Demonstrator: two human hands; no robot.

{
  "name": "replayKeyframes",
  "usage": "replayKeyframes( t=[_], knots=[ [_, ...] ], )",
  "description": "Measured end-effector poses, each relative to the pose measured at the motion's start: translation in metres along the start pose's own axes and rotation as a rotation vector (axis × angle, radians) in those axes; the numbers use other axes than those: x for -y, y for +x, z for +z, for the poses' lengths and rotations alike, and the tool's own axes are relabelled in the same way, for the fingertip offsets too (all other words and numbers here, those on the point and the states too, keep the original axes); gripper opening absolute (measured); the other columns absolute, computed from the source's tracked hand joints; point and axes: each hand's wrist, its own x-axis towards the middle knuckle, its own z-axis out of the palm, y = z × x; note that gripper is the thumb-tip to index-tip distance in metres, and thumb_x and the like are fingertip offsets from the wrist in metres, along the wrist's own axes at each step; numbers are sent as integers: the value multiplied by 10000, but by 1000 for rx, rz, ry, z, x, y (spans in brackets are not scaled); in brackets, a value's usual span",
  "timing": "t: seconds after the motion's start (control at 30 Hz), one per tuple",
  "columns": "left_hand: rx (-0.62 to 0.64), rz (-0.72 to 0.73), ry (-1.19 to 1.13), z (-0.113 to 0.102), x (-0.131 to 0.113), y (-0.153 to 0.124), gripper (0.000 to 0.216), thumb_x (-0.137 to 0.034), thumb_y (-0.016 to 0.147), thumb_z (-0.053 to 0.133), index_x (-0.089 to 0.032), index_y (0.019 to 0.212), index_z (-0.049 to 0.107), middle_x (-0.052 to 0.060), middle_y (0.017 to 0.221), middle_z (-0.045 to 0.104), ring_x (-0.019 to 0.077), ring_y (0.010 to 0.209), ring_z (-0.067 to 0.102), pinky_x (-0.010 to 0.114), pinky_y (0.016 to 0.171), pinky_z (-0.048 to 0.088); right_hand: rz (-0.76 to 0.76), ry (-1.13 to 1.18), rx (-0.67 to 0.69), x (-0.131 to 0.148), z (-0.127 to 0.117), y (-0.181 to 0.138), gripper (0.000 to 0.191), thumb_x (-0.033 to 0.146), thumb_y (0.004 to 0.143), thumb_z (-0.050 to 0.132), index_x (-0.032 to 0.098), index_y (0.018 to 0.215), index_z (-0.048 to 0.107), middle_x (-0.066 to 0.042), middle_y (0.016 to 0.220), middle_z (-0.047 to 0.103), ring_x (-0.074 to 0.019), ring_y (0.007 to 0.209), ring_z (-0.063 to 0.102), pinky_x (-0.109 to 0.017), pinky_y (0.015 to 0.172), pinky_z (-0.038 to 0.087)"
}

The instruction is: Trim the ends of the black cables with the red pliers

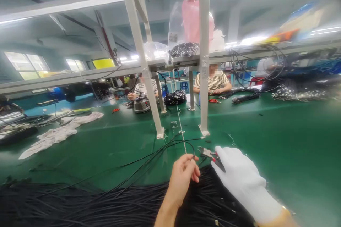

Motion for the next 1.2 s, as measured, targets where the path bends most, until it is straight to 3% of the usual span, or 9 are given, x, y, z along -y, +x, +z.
replayKeyframes(
  t=[0.37,0.63,1.2],
  knots=[
    [-69,68,159,-3,1,0,247,-395,877,529,-160,843,599,-48,543,515,87,453,391,223,492,315,-157,-60,-76,7,1,-4,275,340,912,519,155,1089,620,-66,812,627,-209,737,540,-321,627,331],
    [-101,108,295,-1,-3,-3,204,-341,883,495,-174,818,592,-56,530,464,103,481,368,237,505,296,-160,-119,-67,8,2,-6,289,385,909,539,176,1082,638,-44,786,603,-202,714,499,-331,625,277],
    [-172,196,506,-3,0,-4,203,-298,890,485,-187,828,643,-50,546,414,136,525,379,263,536,263,-127,-130,-78,12,3,-6,156,357,895,551,230,881,643,-15,682,535,-183,650,457,-338,592,207]
  ],
)
